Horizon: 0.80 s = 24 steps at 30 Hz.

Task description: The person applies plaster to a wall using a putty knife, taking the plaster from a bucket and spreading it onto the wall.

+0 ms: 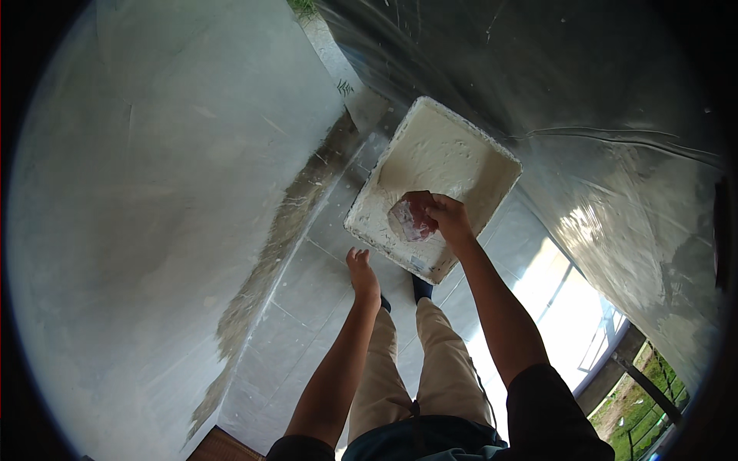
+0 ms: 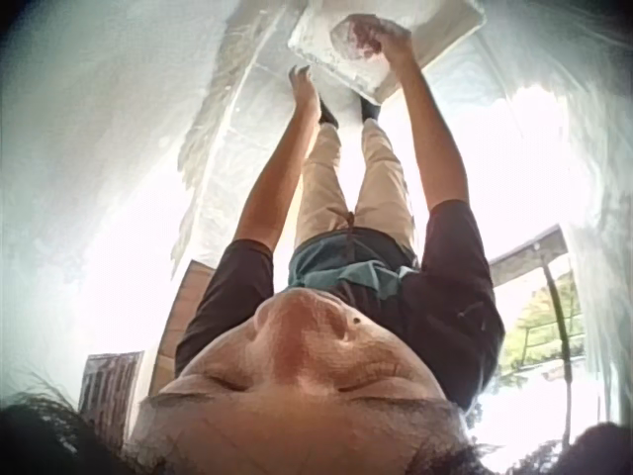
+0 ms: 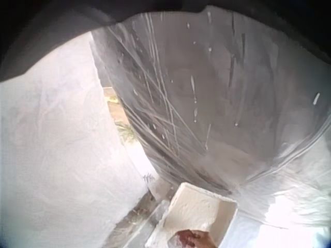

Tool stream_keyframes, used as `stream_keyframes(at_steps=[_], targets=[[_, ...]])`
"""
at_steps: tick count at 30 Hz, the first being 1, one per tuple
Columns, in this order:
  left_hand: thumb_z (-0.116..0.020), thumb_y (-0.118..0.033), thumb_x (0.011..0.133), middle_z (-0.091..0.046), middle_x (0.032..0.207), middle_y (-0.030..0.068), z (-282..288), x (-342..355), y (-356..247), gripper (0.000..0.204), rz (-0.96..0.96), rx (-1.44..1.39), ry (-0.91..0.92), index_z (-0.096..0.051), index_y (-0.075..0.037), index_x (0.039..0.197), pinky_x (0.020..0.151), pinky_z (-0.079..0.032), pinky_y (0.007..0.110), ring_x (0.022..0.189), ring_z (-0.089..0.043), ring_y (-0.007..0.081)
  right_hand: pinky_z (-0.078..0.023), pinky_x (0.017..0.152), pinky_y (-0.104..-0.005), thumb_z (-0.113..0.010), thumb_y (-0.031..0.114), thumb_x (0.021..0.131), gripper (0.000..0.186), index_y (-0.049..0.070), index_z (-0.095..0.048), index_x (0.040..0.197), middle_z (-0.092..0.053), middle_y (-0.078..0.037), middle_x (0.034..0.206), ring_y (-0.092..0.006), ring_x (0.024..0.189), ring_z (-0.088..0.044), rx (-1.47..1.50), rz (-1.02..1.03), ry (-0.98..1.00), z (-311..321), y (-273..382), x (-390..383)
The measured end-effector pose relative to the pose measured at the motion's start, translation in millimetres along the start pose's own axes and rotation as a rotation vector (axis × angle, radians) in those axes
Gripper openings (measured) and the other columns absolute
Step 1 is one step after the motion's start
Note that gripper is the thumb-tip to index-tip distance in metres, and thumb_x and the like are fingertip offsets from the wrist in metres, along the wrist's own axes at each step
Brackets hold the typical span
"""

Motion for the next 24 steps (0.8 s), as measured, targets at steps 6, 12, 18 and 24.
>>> stream_keyframes(at_steps=[6, 12, 18, 24], targets=[[-0.048, -0.019, 0.095, -0.046, 0.133, 0.0252, 12, -22, -120, 0.05, -0.331, 0.074, -0.008, -0.035, 0.004, 0.137, 0.106, -0.034, 0.037, 0.125, -0.046, 0.0297, -0.055, 0.078, -0.0378, -0.045, -0.003, 0.086, 0.033, -0.004, -0.055, 0.118, -0.062, -0.015, 0.106, -0.0235, 0.089, -0.065, 0.636, -0.114, 0.101, -32, 83, -18], [-0.051, -0.007, 0.092, -0.053, 0.126, 0.0232, 11, -62, -258, 0.05, -0.692, 0.191, -0.003, -0.034, 0.003, 0.138, 0.101, -0.038, 0.038, 0.119, -0.052, 0.0305, -0.052, 0.091, -0.0404, -0.04, 0.0, 0.087, 0.043, 0.002, -0.051, 0.128, -0.062, -0.011, 0.118, -0.0226, 0.105, -0.063, 0.711, 0.097, 0.344, -67, 218, -41], [-0.055, -0.002, 0.087, -0.057, 0.12, 0.0202, 16, -119, -372, 0.055, -0.979, 0.287, -0.048, -0.035, 0.001, 0.138, 0.1, -0.04, 0.04, 0.116, -0.053, 0.0311, -0.052, 0.096, -0.0404, -0.042, -0.008, 0.082, 0.04, -0.001, -0.049, 0.121, -0.06, -0.013, 0.117, -0.023, 0.106, -0.062, 0.757, 0.185, 0.415, -92, 319, -56], [-0.057, 0.0, 0.084, -0.056, 0.12, 0.0209, 28, -201, -476, 0.056, -1.425, 0.549, -0.209, -0.037, 0.0, 0.137, 0.099, -0.04, 0.041, 0.115, -0.053, 0.0332, -0.057, 0.09, -0.0431, -0.043, -0.01, 0.077, 0.053, -0.004, -0.038, 0.128, -0.056, -0.017, 0.118, -0.0292, 0.105, -0.063, 0.791, 0.377, 0.45, -109, 424, -90]])
Point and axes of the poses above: each hand's wrist, its own x-axis towards the middle knuckle, its own z-axis out of the back of the hand, y = z × x, the point moved 8 cm from there along x, towards the middle knuckle
